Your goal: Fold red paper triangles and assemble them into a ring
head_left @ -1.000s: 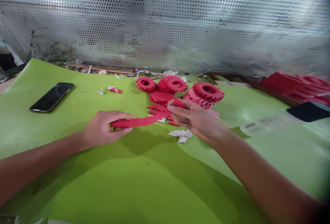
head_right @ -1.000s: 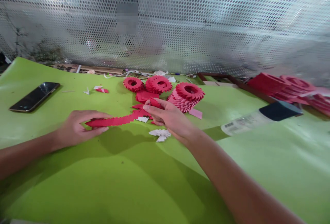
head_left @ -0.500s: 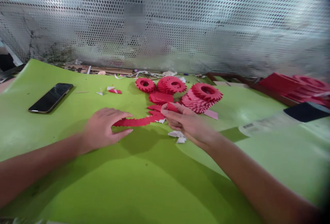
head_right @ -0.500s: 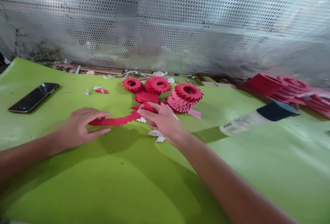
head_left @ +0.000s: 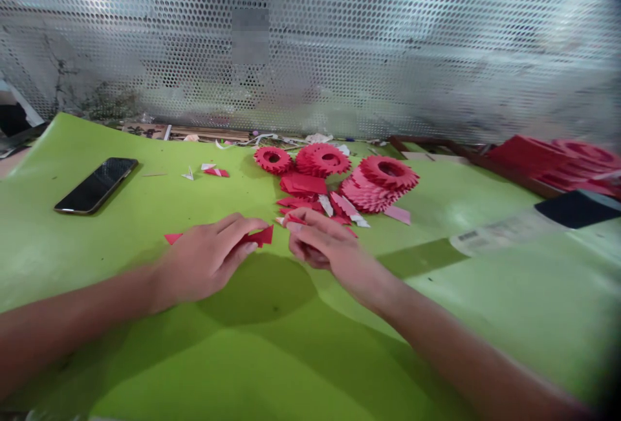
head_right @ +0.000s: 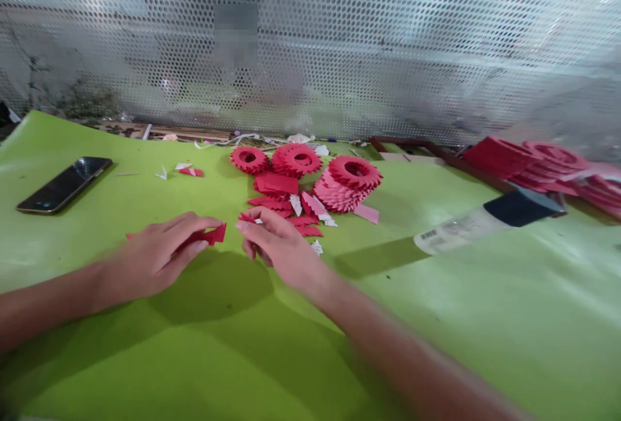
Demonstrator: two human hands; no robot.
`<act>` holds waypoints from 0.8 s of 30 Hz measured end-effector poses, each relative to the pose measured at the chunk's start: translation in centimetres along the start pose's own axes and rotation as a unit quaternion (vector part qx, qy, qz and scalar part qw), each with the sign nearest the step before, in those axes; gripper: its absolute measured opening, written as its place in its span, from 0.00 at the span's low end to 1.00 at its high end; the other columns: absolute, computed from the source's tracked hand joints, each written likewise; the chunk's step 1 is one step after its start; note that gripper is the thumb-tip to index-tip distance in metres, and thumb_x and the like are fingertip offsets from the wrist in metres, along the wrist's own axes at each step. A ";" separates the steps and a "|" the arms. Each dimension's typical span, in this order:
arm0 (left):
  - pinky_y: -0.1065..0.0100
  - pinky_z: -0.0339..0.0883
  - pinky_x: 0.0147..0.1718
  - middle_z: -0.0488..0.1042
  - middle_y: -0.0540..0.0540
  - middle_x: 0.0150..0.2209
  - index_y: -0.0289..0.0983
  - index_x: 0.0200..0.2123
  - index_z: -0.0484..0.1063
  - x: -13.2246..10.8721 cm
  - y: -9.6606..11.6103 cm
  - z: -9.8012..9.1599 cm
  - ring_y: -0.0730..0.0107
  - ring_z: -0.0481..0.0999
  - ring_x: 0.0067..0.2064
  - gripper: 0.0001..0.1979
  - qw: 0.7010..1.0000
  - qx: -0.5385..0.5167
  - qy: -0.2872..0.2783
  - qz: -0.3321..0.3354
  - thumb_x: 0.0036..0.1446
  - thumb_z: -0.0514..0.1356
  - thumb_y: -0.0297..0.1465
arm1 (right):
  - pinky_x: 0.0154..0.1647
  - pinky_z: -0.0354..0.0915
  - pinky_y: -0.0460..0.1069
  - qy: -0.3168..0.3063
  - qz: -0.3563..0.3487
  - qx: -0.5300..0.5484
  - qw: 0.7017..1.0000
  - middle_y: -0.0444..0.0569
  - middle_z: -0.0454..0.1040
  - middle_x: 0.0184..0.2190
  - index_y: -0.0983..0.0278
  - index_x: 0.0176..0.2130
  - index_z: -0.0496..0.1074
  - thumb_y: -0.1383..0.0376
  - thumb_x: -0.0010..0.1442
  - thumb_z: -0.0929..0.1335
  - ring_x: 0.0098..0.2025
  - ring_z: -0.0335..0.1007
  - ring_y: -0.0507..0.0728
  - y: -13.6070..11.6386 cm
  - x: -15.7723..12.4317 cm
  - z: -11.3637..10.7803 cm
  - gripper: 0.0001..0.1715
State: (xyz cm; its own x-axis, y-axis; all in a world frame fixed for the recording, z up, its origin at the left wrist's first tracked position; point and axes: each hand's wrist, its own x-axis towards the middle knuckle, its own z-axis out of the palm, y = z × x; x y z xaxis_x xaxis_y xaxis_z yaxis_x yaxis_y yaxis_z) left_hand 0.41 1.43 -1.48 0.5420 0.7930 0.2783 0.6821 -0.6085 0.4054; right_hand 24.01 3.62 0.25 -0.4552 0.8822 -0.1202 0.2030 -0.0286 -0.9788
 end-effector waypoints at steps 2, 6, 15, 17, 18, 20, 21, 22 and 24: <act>0.65 0.73 0.33 0.81 0.41 0.48 0.37 0.59 0.69 -0.1 0.0 -0.4 0.61 0.83 0.37 0.18 1.000 -0.005 -0.008 0.009 0.75 0.48 0.37 | 0.21 0.51 0.46 0.045 -0.037 -0.074 0.996 0.38 0.69 0.23 0.60 0.39 0.68 0.49 0.68 0.67 0.20 0.54 0.49 -0.1 -0.1 -0.6 0.17; 0.67 0.73 0.36 0.82 0.43 0.44 0.38 0.58 0.72 -0.4 0.2 -1.3 0.62 0.83 0.39 0.20 0.999 -0.026 -0.020 0.025 0.75 0.49 0.41 | 0.26 0.62 0.46 0.100 -0.206 -0.302 0.925 0.45 0.78 0.31 0.62 0.43 0.73 0.57 0.71 0.66 0.27 0.70 0.51 0.0 -0.5 -1.1 0.11; 0.72 0.71 0.34 0.81 0.47 0.38 0.39 0.51 0.77 -0.5 1.9 -3.7 0.68 0.80 0.35 0.16 0.992 -0.108 0.013 0.058 0.74 0.51 0.37 | 0.32 0.74 0.48 0.123 -0.484 -0.444 0.744 0.47 0.83 0.33 0.61 0.48 0.77 0.69 0.69 0.69 0.32 0.79 0.54 -1.0 -2.2 -0.4 0.09; 0.73 0.71 0.31 0.81 0.47 0.37 0.39 0.49 0.78 -0.5 2.2 -3.8 0.68 0.81 0.35 0.14 0.988 -0.150 0.011 0.027 0.73 0.53 0.37 | 0.31 0.75 0.48 0.135 -0.512 -0.447 0.721 0.45 0.84 0.34 0.59 0.47 0.78 0.70 0.67 0.71 0.30 0.79 0.54 -1.2 -2.4 -0.3 0.10; 0.74 0.72 0.31 0.81 0.47 0.38 0.40 0.48 0.78 -0.5 2.4 -3.9 0.67 0.81 0.36 0.14 0.986 -0.166 0.007 0.012 0.73 0.55 0.38 | 0.31 0.76 0.48 0.139 -0.522 -0.450 0.711 0.45 0.85 0.35 0.59 0.47 0.78 0.70 0.66 0.71 0.31 0.80 0.53 -1.2 -2.5 -0.2 0.11; 0.73 0.72 0.30 0.81 0.47 0.38 0.40 0.47 0.79 -0.6 2.6 -4.0 0.66 0.81 0.37 0.13 0.982 -0.189 -0.002 -0.004 0.71 0.57 0.39 | 0.30 0.76 0.48 0.144 -0.533 -0.458 0.697 0.45 0.86 0.37 0.58 0.47 0.79 0.71 0.65 0.72 0.31 0.81 0.53 -1.4 -2.7 -0.1 0.12; 0.73 0.72 0.29 0.81 0.47 0.37 0.40 0.46 0.79 -0.6 2.7 -4.1 0.66 0.80 0.36 0.13 0.980 -0.198 -0.004 -0.003 0.71 0.57 0.39 | 0.29 0.76 0.48 0.145 -0.534 -0.463 0.692 0.45 0.86 0.37 0.58 0.47 0.80 0.71 0.65 0.72 0.31 0.81 0.53 -1.5 -2.8 0.0 0.12; 0.73 0.71 0.29 0.80 0.47 0.36 0.40 0.45 0.79 -0.7 2.7 -4.1 0.67 0.80 0.34 0.13 0.979 -0.204 -0.004 0.001 0.71 0.57 0.40 | 0.28 0.76 0.48 0.145 -0.537 -0.466 0.688 0.45 0.86 0.37 0.58 0.47 0.80 0.71 0.65 0.72 0.30 0.80 0.53 -1.5 -2.9 0.0 0.12; 0.73 0.70 0.28 0.78 0.48 0.33 0.40 0.43 0.80 -0.7 2.7 -4.1 0.69 0.77 0.32 0.13 0.978 -0.210 0.000 0.011 0.71 0.57 0.39 | 0.26 0.75 0.47 0.145 -0.539 -0.471 0.683 0.45 0.86 0.36 0.58 0.48 0.80 0.71 0.65 0.72 0.28 0.80 0.52 -1.7 -3.1 0.0 0.12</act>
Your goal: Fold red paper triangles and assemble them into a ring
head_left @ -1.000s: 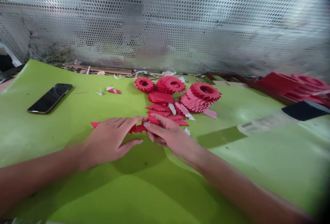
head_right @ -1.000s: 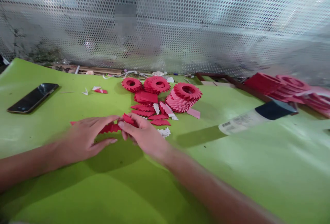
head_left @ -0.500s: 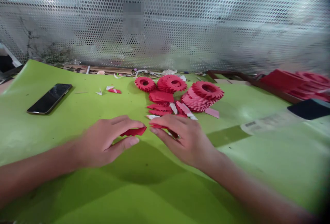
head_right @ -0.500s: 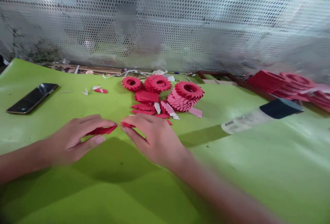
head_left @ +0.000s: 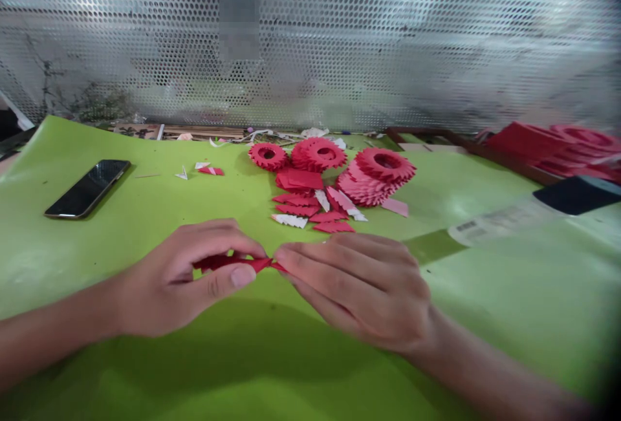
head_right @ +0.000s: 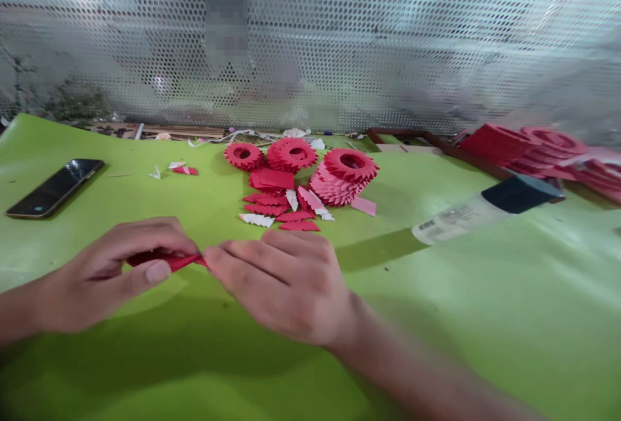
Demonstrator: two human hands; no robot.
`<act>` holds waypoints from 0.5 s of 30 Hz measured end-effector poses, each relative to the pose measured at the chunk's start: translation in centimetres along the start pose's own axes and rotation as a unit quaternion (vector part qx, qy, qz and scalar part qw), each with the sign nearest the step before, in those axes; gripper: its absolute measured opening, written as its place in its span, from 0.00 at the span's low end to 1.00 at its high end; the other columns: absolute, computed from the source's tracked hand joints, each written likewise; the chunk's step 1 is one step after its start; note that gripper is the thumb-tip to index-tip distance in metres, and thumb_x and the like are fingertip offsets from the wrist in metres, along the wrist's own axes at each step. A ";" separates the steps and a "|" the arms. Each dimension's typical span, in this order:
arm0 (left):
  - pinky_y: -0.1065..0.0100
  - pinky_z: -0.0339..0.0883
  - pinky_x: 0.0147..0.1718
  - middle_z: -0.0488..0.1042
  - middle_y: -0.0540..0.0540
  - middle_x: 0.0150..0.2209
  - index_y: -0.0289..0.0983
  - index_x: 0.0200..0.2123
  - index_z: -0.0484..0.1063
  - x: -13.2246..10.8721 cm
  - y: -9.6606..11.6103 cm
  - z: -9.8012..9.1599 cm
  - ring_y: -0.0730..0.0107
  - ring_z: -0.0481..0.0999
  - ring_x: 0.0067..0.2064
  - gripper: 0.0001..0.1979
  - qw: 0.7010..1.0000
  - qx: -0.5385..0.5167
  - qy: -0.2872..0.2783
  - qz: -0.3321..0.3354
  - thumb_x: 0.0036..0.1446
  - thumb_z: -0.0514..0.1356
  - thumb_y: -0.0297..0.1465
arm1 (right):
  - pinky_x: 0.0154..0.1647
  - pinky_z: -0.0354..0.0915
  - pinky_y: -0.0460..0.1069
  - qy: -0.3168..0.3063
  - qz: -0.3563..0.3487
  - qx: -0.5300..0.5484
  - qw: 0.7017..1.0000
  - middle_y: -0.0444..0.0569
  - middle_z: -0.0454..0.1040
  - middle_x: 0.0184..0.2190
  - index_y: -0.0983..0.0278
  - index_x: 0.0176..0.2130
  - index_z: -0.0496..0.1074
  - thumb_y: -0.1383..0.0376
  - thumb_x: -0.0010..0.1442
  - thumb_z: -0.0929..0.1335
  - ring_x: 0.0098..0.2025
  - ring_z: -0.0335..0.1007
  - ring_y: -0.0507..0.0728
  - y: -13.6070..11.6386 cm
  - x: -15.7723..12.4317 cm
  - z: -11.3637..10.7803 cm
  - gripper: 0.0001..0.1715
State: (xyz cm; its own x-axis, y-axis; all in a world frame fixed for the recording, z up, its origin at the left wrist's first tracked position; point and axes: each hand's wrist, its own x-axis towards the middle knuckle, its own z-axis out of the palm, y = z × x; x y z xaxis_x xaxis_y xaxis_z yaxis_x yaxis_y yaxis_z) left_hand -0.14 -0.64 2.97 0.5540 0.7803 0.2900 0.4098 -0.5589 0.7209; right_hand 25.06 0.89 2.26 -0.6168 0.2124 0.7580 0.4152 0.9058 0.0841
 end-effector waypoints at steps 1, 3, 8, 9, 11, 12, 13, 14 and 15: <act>0.73 0.69 0.28 0.78 0.48 0.33 0.39 0.43 0.80 0.0 0.0 0.0 0.70 0.77 0.31 0.13 1.000 -0.001 0.001 0.003 0.71 0.57 0.39 | 0.25 0.75 0.47 0.001 -0.002 0.000 1.000 0.44 0.86 0.36 0.58 0.47 0.80 0.71 0.65 0.73 0.28 0.79 0.52 0.0 0.0 -0.1 0.12; 0.74 0.68 0.28 0.77 0.49 0.33 0.39 0.43 0.80 0.0 -0.1 0.1 0.71 0.76 0.31 0.12 1.000 -0.003 0.003 0.005 0.71 0.58 0.38 | 0.24 0.74 0.47 0.006 -0.005 0.001 1.000 0.45 0.86 0.36 0.60 0.46 0.80 0.71 0.64 0.73 0.27 0.79 0.52 -0.1 0.0 -0.1 0.11; 0.75 0.67 0.27 0.77 0.49 0.32 0.38 0.42 0.80 0.1 0.0 0.3 0.72 0.75 0.30 0.10 1.000 -0.017 0.008 0.004 0.69 0.60 0.36 | 0.25 0.76 0.46 0.008 -0.005 -0.002 1.000 0.44 0.86 0.36 0.59 0.46 0.81 0.71 0.64 0.74 0.26 0.80 0.52 0.0 0.0 -0.1 0.10; 0.75 0.67 0.27 0.77 0.49 0.32 0.38 0.42 0.80 0.1 0.0 0.3 0.72 0.75 0.30 0.10 1.000 -0.020 0.008 -0.001 0.69 0.61 0.36 | 0.25 0.75 0.46 0.008 -0.004 0.000 1.000 0.44 0.86 0.37 0.58 0.46 0.81 0.70 0.64 0.74 0.26 0.80 0.52 0.0 0.0 -0.1 0.11; 0.74 0.68 0.27 0.77 0.48 0.32 0.38 0.42 0.80 0.1 0.1 0.3 0.71 0.75 0.30 0.10 1.000 -0.023 0.006 -0.012 0.68 0.61 0.37 | 0.24 0.75 0.46 0.011 -0.005 0.010 1.000 0.44 0.86 0.37 0.57 0.47 0.81 0.71 0.64 0.74 0.26 0.79 0.52 -0.1 0.0 -0.1 0.13; 0.74 0.68 0.27 0.77 0.48 0.32 0.38 0.42 0.80 0.1 0.0 0.3 0.71 0.76 0.30 0.10 1.000 -0.022 0.005 -0.012 0.68 0.61 0.37 | 0.24 0.75 0.46 0.011 -0.005 0.014 1.000 0.44 0.86 0.37 0.57 0.48 0.80 0.71 0.64 0.74 0.25 0.79 0.52 -0.1 0.1 -0.1 0.14; 0.74 0.68 0.28 0.77 0.48 0.33 0.38 0.42 0.80 0.1 0.0 0.3 0.70 0.76 0.31 0.10 1.000 -0.020 0.005 -0.009 0.69 0.60 0.37 | 0.23 0.74 0.46 0.012 -0.005 0.018 1.000 0.44 0.86 0.37 0.57 0.49 0.80 0.71 0.63 0.74 0.25 0.79 0.52 -0.1 0.1 -0.1 0.15; 0.74 0.69 0.28 0.78 0.48 0.32 0.39 0.42 0.80 0.1 0.0 0.3 0.70 0.76 0.31 0.10 1.000 -0.017 0.007 -0.006 0.69 0.60 0.37 | 0.23 0.74 0.47 0.013 -0.007 0.021 1.000 0.44 0.86 0.37 0.57 0.49 0.80 0.71 0.63 0.74 0.25 0.79 0.52 -0.1 0.1 -0.1 0.16; 0.74 0.69 0.29 0.78 0.48 0.32 0.39 0.42 0.80 0.1 0.0 0.3 0.71 0.76 0.30 0.10 1.000 -0.015 0.009 0.000 0.69 0.61 0.37 | 0.23 0.74 0.47 0.014 -0.008 0.023 1.000 0.45 0.86 0.37 0.58 0.50 0.80 0.72 0.63 0.75 0.25 0.79 0.52 -0.1 0.0 -0.1 0.16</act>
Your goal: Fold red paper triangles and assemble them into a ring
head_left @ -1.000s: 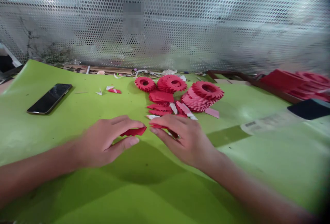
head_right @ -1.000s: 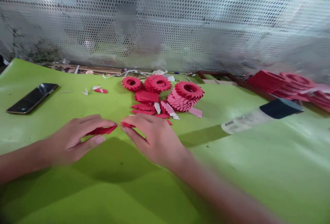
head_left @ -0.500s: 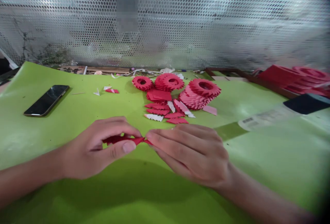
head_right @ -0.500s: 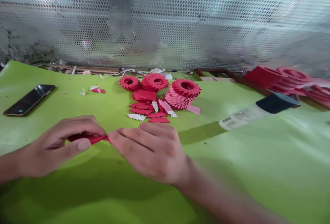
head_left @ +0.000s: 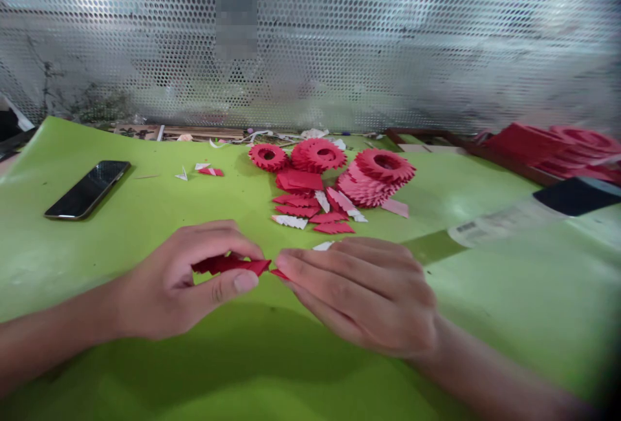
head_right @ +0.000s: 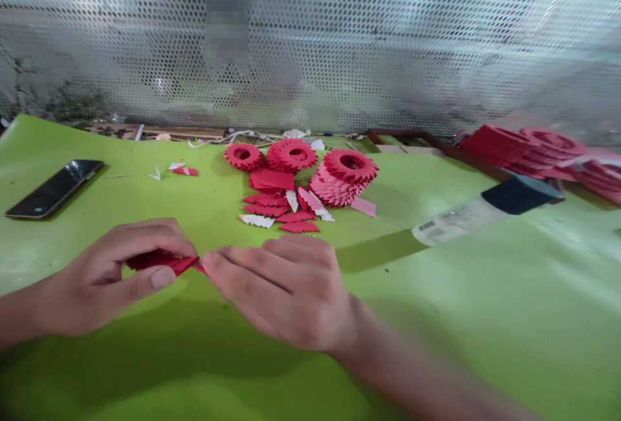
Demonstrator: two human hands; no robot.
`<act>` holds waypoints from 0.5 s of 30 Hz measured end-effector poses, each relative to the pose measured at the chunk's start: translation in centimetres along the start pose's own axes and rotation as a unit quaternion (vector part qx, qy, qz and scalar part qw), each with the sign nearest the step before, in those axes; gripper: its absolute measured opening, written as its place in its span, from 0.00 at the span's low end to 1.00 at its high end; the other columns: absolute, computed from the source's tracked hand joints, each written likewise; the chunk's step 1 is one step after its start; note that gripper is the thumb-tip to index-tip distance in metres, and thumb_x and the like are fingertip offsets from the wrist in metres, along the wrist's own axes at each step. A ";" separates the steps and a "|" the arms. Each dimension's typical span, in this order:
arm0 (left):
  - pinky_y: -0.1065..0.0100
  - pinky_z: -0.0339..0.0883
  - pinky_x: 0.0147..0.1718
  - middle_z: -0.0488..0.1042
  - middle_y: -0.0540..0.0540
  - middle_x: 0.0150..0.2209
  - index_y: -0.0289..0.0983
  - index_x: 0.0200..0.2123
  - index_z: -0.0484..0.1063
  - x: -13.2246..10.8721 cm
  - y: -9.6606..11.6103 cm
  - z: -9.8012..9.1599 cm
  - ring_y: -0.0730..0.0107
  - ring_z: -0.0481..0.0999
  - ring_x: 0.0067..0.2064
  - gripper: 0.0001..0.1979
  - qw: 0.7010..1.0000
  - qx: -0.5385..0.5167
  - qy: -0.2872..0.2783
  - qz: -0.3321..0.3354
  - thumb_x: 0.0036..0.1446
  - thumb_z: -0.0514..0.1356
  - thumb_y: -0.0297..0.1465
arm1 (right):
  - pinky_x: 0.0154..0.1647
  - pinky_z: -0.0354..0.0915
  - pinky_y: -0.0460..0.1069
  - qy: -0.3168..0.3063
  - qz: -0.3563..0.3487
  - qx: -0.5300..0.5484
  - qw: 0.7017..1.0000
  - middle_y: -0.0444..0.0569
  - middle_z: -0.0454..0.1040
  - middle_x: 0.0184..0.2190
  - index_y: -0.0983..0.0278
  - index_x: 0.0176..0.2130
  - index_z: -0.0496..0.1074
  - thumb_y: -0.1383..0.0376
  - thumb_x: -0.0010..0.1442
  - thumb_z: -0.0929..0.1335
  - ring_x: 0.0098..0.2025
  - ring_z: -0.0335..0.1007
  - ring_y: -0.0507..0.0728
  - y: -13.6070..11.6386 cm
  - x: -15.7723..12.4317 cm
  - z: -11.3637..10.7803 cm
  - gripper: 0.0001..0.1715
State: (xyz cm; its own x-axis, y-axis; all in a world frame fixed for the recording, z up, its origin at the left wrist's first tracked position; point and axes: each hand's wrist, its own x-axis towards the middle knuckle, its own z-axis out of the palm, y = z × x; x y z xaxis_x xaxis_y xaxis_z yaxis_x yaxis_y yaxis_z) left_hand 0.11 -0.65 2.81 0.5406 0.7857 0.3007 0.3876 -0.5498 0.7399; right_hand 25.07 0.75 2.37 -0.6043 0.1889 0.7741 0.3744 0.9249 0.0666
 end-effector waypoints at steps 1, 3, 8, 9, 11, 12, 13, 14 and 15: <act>0.74 0.69 0.29 0.78 0.49 0.32 0.39 0.42 0.79 0.0 0.0 0.0 0.71 0.76 0.30 0.09 1.000 0.002 0.002 0.005 0.69 0.61 0.36 | 0.23 0.74 0.47 -0.002 0.001 0.000 1.000 0.45 0.86 0.37 0.59 0.49 0.80 0.72 0.62 0.75 0.25 0.79 0.52 0.0 0.0 0.0 0.16; 0.75 0.68 0.29 0.77 0.50 0.32 0.39 0.41 0.79 0.0 0.0 0.0 0.73 0.75 0.30 0.08 1.000 0.006 0.005 0.012 0.69 0.61 0.35 | 0.22 0.72 0.47 0.000 -0.001 0.002 1.000 0.48 0.86 0.37 0.63 0.47 0.80 0.73 0.62 0.75 0.25 0.79 0.52 0.0 -0.1 0.1 0.14; 0.76 0.68 0.30 0.77 0.51 0.32 0.38 0.40 0.79 0.0 0.1 0.0 0.74 0.75 0.30 0.09 1.000 0.008 -0.003 0.022 0.70 0.59 0.35 | 0.22 0.70 0.47 0.016 -0.002 0.003 1.000 0.48 0.86 0.34 0.67 0.43 0.81 0.73 0.63 0.74 0.24 0.78 0.51 0.1 -0.2 0.4 0.07; 0.76 0.67 0.29 0.77 0.51 0.32 0.38 0.40 0.79 0.0 0.1 0.0 0.74 0.75 0.30 0.10 1.000 0.007 -0.004 0.023 0.70 0.59 0.35 | 0.22 0.71 0.47 0.014 0.000 0.001 1.000 0.48 0.86 0.35 0.66 0.43 0.81 0.73 0.63 0.74 0.24 0.78 0.51 0.1 -0.2 0.4 0.07; 0.76 0.67 0.29 0.77 0.51 0.31 0.38 0.41 0.79 0.0 0.0 0.0 0.74 0.75 0.30 0.10 1.000 0.009 -0.004 0.023 0.70 0.59 0.35 | 0.23 0.71 0.46 0.012 0.003 -0.002 1.000 0.47 0.86 0.35 0.65 0.43 0.80 0.73 0.63 0.74 0.24 0.78 0.51 0.1 -0.1 0.4 0.07; 0.76 0.67 0.29 0.77 0.51 0.32 0.38 0.41 0.79 0.0 0.0 0.0 0.74 0.75 0.30 0.09 1.000 0.008 -0.005 0.023 0.70 0.59 0.35 | 0.23 0.72 0.46 0.012 0.004 -0.001 1.000 0.47 0.86 0.36 0.65 0.43 0.80 0.73 0.63 0.74 0.24 0.78 0.51 0.0 -0.1 0.4 0.07; 0.76 0.67 0.29 0.77 0.51 0.32 0.38 0.41 0.79 0.0 0.0 0.0 0.74 0.75 0.30 0.09 1.000 0.007 -0.006 0.025 0.70 0.59 0.34 | 0.23 0.72 0.46 0.014 0.003 0.001 1.000 0.47 0.86 0.36 0.66 0.43 0.80 0.73 0.63 0.74 0.24 0.78 0.50 0.0 -0.1 0.3 0.07; 0.76 0.67 0.29 0.77 0.51 0.32 0.38 0.41 0.79 -0.1 0.0 0.0 0.74 0.75 0.30 0.09 1.000 0.005 -0.006 0.027 0.70 0.59 0.34 | 0.23 0.72 0.46 0.017 0.001 0.003 1.000 0.47 0.86 0.36 0.67 0.43 0.80 0.73 0.63 0.74 0.24 0.78 0.50 0.0 -0.1 0.3 0.07; 0.76 0.67 0.29 0.77 0.51 0.32 0.38 0.41 0.78 -0.1 -0.1 0.0 0.74 0.75 0.30 0.09 1.000 0.003 -0.006 0.028 0.70 0.59 0.34 | 0.23 0.71 0.46 0.018 0.000 0.006 1.000 0.48 0.86 0.36 0.68 0.43 0.80 0.73 0.63 0.74 0.25 0.78 0.50 0.0 -0.1 0.3 0.07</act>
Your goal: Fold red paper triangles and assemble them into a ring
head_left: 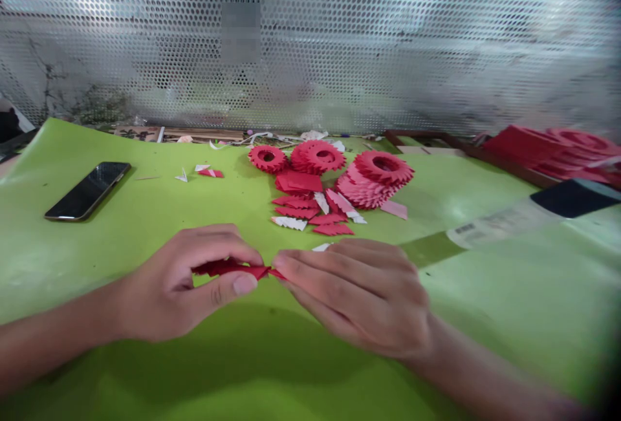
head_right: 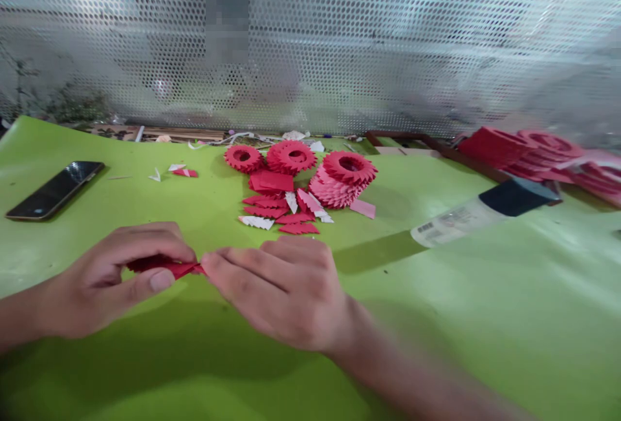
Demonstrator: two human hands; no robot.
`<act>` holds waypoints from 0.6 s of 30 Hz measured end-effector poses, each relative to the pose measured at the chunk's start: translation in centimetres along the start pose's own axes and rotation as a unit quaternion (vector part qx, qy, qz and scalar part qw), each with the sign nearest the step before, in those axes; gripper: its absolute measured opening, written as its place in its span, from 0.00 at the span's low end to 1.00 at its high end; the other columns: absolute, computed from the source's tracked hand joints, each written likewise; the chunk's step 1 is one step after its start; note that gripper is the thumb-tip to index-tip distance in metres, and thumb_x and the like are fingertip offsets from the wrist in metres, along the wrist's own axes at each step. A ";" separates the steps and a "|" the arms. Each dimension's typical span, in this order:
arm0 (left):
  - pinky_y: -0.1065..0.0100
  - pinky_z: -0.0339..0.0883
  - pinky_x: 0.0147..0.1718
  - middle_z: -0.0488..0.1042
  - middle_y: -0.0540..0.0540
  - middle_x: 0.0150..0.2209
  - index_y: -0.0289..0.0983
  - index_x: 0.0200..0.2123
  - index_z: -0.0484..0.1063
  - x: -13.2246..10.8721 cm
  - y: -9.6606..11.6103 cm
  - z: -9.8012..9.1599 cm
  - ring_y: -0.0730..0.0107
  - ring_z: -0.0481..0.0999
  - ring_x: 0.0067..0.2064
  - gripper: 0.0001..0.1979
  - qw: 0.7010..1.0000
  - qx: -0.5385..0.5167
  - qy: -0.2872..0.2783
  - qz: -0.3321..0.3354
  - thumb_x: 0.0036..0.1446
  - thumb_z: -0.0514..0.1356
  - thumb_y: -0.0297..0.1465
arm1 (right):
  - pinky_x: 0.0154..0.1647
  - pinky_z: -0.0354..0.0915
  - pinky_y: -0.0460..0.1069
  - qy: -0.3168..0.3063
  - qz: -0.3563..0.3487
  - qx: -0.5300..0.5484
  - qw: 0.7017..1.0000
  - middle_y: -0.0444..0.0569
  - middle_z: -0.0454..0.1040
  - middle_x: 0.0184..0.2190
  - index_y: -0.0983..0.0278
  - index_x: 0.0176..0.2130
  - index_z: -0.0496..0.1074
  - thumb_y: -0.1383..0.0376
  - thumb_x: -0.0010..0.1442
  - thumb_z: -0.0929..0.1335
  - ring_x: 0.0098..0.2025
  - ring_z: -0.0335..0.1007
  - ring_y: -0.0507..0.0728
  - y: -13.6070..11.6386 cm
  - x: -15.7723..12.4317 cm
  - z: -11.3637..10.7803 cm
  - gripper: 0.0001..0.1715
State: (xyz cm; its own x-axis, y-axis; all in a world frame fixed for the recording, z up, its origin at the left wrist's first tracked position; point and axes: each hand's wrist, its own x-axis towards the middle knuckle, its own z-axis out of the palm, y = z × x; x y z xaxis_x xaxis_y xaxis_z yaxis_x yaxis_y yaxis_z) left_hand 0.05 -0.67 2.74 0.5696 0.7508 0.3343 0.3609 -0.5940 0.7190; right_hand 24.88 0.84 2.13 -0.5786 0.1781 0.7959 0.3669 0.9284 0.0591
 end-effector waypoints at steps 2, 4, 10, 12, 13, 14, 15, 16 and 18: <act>0.76 0.67 0.29 0.77 0.51 0.32 0.38 0.41 0.78 0.0 0.0 0.0 0.74 0.74 0.30 0.09 1.000 -0.005 0.001 0.000 0.70 0.60 0.34 | 0.23 0.71 0.47 0.000 -0.001 0.002 1.000 0.49 0.86 0.36 0.69 0.43 0.80 0.73 0.63 0.74 0.25 0.78 0.50 0.0 0.0 0.0 0.07; 0.76 0.66 0.29 0.76 0.51 0.31 0.37 0.41 0.78 0.0 -0.1 0.0 0.74 0.74 0.30 0.09 1.000 -0.009 0.001 -0.002 0.70 0.60 0.34 | 0.23 0.71 0.47 -0.002 -0.001 0.000 1.000 0.49 0.86 0.36 0.69 0.44 0.80 0.73 0.63 0.74 0.25 0.79 0.50 0.0 -0.1 0.1 0.08; 0.77 0.66 0.29 0.77 0.51 0.32 0.37 0.41 0.79 0.1 0.0 0.0 0.75 0.74 0.30 0.09 1.000 -0.013 -0.007 -0.011 0.70 0.60 0.33 | 0.21 0.68 0.49 0.002 -0.001 -0.018 1.000 0.46 0.86 0.36 0.68 0.43 0.80 0.73 0.63 0.74 0.24 0.77 0.50 0.0 -0.5 0.3 0.07; 0.77 0.65 0.29 0.77 0.51 0.32 0.36 0.41 0.79 0.1 0.0 0.1 0.76 0.74 0.30 0.08 1.000 -0.012 -0.001 -0.011 0.70 0.60 0.33 | 0.21 0.68 0.49 -0.004 -0.006 -0.021 1.000 0.45 0.86 0.36 0.68 0.43 0.80 0.73 0.62 0.75 0.25 0.76 0.50 0.1 -0.6 0.3 0.08; 0.78 0.65 0.28 0.77 0.51 0.31 0.36 0.41 0.79 0.1 0.0 0.1 0.76 0.73 0.29 0.08 1.000 -0.010 0.000 -0.011 0.70 0.60 0.33 | 0.21 0.67 0.49 -0.005 -0.012 -0.022 1.000 0.45 0.86 0.36 0.68 0.43 0.80 0.73 0.61 0.75 0.25 0.76 0.49 0.1 -0.6 0.3 0.09; 0.78 0.65 0.28 0.77 0.52 0.31 0.36 0.41 0.79 0.1 0.0 0.1 0.77 0.73 0.29 0.08 1.000 -0.008 -0.001 -0.011 0.70 0.60 0.33 | 0.21 0.67 0.49 -0.006 -0.021 -0.023 0.999 0.46 0.86 0.36 0.69 0.44 0.80 0.74 0.61 0.76 0.25 0.76 0.49 0.2 -0.6 0.3 0.10; 0.78 0.65 0.28 0.77 0.52 0.31 0.37 0.41 0.78 0.1 0.0 0.1 0.77 0.73 0.29 0.08 1.000 -0.004 -0.004 -0.008 0.70 0.60 0.33 | 0.21 0.67 0.49 -0.008 -0.029 -0.025 0.999 0.46 0.86 0.37 0.69 0.44 0.80 0.74 0.60 0.76 0.25 0.76 0.49 0.3 -0.7 0.3 0.11; 0.77 0.65 0.29 0.77 0.52 0.31 0.37 0.41 0.78 0.1 0.0 0.2 0.76 0.73 0.29 0.09 1.000 0.000 -0.006 -0.004 0.70 0.59 0.33 | 0.21 0.66 0.49 -0.013 -0.040 -0.029 0.999 0.46 0.86 0.37 0.69 0.44 0.80 0.74 0.59 0.77 0.25 0.75 0.49 0.4 -0.7 0.3 0.12; 0.77 0.66 0.30 0.77 0.52 0.32 0.37 0.41 0.78 0.0 0.0 0.2 0.76 0.74 0.30 0.08 1.000 0.020 -0.008 0.006 0.70 0.59 0.32 | 0.19 0.65 0.49 -0.027 -0.061 -0.042 0.997 0.45 0.86 0.37 0.69 0.45 0.80 0.73 0.58 0.77 0.24 0.74 0.49 0.5 -0.6 0.1 0.13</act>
State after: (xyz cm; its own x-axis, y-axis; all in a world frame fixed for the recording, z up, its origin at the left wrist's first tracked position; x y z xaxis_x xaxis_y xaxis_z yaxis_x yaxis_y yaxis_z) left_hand 0.22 -0.71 2.60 0.5858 0.7390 0.3328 0.3825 -0.6141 0.6903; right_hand 25.35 1.27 1.64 -0.6609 0.0853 0.7456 0.3503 0.9137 0.2061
